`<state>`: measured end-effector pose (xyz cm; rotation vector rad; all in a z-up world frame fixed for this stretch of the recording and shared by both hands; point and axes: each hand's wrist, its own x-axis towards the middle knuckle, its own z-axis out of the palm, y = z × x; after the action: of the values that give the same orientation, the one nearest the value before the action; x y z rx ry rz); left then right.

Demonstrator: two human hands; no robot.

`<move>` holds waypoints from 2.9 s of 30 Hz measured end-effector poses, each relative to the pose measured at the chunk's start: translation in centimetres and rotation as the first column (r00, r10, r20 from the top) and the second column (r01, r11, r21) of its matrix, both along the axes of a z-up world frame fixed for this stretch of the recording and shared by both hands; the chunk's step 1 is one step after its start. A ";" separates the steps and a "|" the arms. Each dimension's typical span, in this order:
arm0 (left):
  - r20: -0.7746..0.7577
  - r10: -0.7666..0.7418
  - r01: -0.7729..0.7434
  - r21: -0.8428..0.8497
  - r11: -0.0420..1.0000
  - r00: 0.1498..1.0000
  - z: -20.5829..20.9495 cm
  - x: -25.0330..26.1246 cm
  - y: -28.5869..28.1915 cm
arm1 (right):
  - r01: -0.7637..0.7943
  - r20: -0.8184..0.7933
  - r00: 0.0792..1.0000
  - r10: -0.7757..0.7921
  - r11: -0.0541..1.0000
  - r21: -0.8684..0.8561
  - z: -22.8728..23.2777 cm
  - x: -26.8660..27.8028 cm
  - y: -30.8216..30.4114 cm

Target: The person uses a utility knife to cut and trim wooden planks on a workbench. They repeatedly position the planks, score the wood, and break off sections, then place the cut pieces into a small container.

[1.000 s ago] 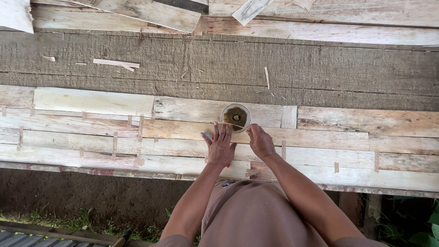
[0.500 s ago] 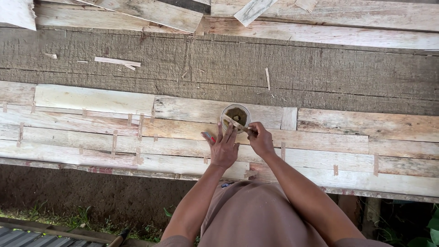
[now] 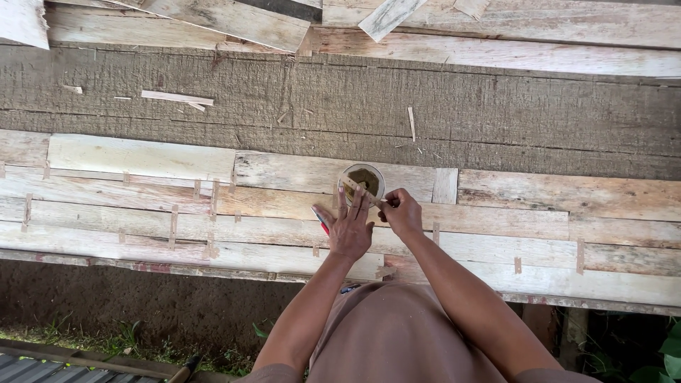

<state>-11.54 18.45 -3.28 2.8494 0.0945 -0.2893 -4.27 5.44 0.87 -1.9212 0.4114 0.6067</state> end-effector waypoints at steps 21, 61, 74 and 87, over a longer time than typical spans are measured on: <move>-0.327 -0.144 0.174 0.067 0.982 0.934 2.8 3.4 0.2 | -0.118 -0.117 0.988 0.100 0.980 -0.161 -2.6 1.9 -0.4; -0.770 0.015 -0.759 -0.631 -0.162 0.638 -3.4 6.2 -36.9 | 0.509 -0.015 0.840 -0.542 0.780 0.364 -3.5 -14.1 -40.5; -0.805 0.140 -0.794 -0.512 0.327 0.577 -4.8 10.7 -44.8 | 0.566 -0.051 0.788 -0.613 0.689 0.454 -5.4 -12.7 -48.0; -0.810 -0.049 -0.778 -0.576 0.252 0.585 -3.0 12.3 -45.5 | 0.595 -0.077 0.774 -0.629 0.679 0.430 -7.4 -12.9 -49.0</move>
<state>0.74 -27.05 -6.32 1.2810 0.6263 -0.9517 -17.14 -43.59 -6.55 -1.2521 0.7642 0.1437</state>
